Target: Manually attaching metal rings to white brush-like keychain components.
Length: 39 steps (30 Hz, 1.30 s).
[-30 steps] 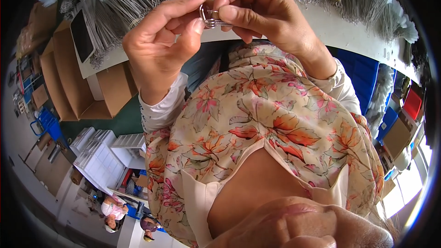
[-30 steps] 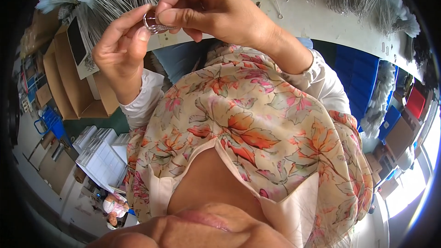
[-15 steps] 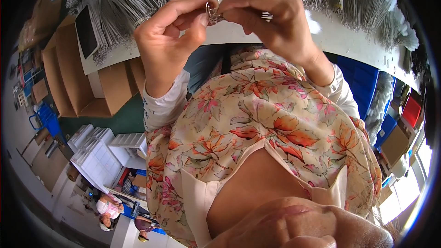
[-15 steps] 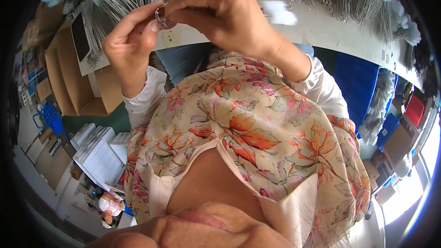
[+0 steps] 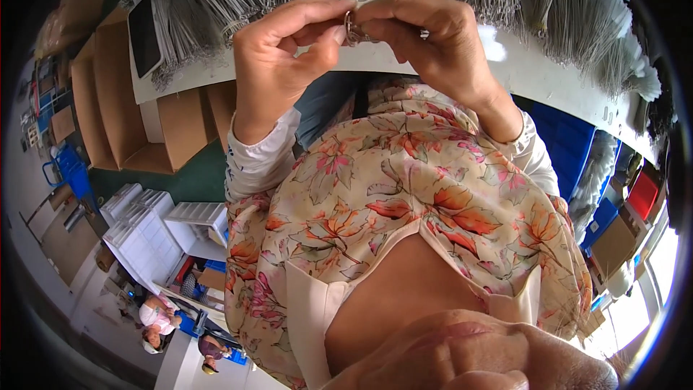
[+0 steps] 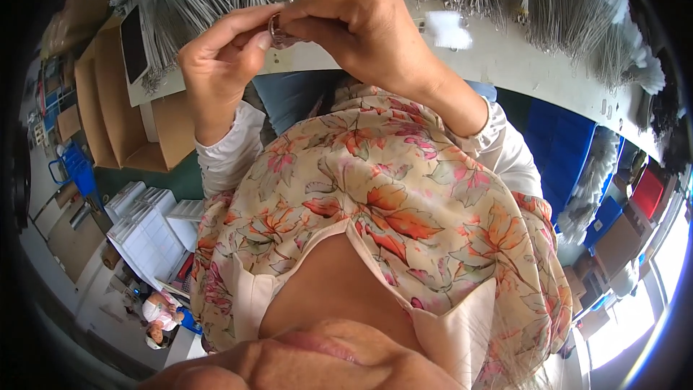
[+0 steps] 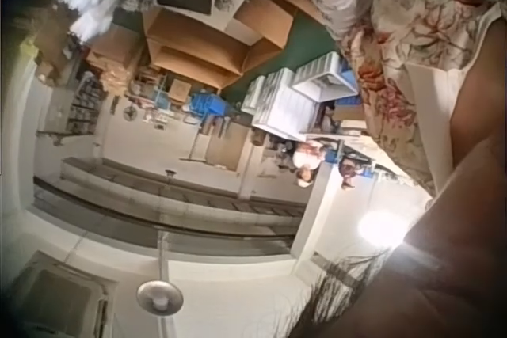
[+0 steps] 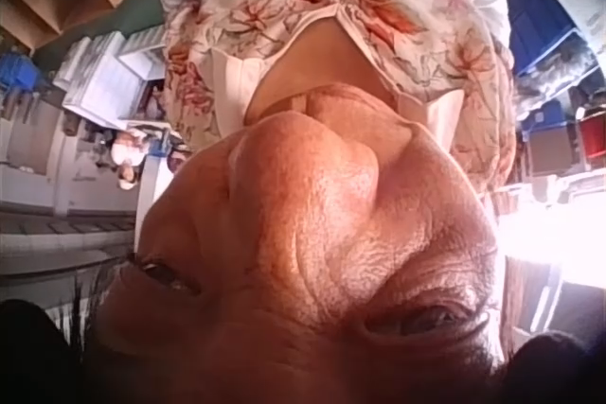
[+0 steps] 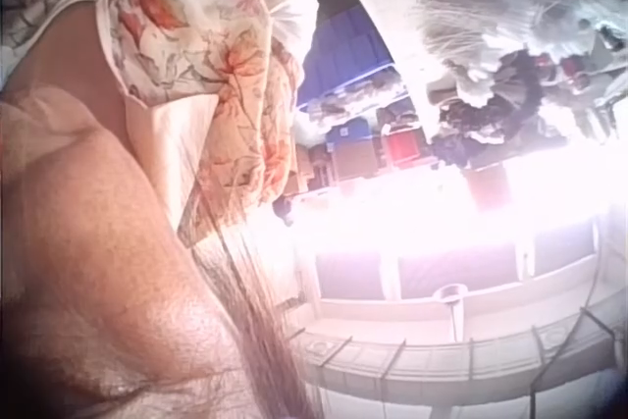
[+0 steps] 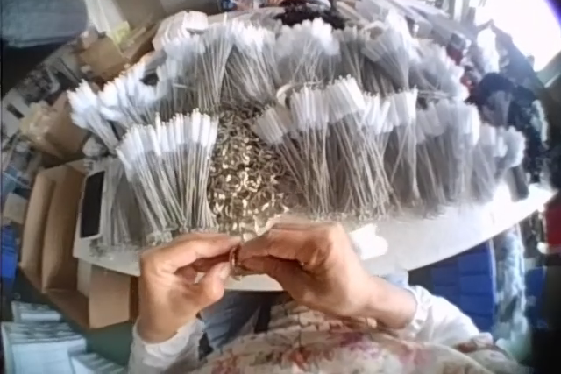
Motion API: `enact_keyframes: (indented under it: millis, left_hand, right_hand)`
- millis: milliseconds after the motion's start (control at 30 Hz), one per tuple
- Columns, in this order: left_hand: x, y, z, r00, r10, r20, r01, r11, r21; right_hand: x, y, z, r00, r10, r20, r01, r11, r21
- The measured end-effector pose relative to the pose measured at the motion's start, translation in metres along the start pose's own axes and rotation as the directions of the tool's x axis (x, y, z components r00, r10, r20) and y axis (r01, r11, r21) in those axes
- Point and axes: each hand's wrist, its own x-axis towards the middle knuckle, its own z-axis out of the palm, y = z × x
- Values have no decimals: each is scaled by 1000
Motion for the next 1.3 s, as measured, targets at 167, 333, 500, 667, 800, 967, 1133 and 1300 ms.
enact_keyframes:
  millis: [167, 333, 500, 667, 800, 967, 1133, 1300]
  left_hand:
    - [-6, -7, -8, 972, -229, 46, 233, 968, -99]
    - [0, -18, -52, 978, -206, -39, 196, 838, 510]
    - [28, -20, -197, 862, -88, -500, 461, 547, 699]
    - [57, -39, -230, 822, -226, -523, 544, 40, 838]
    - [71, -56, -213, 790, -261, -554, 517, -203, 832]
    - [52, -61, -234, 855, -179, -487, 470, -129, 873]
    - [48, -53, -245, 798, 188, -572, 564, 99, 820]
    - [77, -10, -166, 791, 214, -573, 50, 911, 409]
  right_hand:
    - [-8, 5, 7, 993, -113, 29, 116, 964, -240]
    - [-44, 62, 21, 978, -201, 60, 202, 825, -528]
    - [-45, 70, 32, 962, -250, 106, 254, 688, -680]
    - [-38, 78, 36, 926, -347, 145, 354, 675, -648]
    - [-39, 78, 31, 940, -325, 105, 311, 688, -656]
    - [-31, 67, 6, 956, -292, 21, 252, 783, -568]
    - [32, 70, -55, 960, -255, -114, 126, 760, -638]
    - [95, 116, -70, 989, -27, 145, 147, 113, -983]
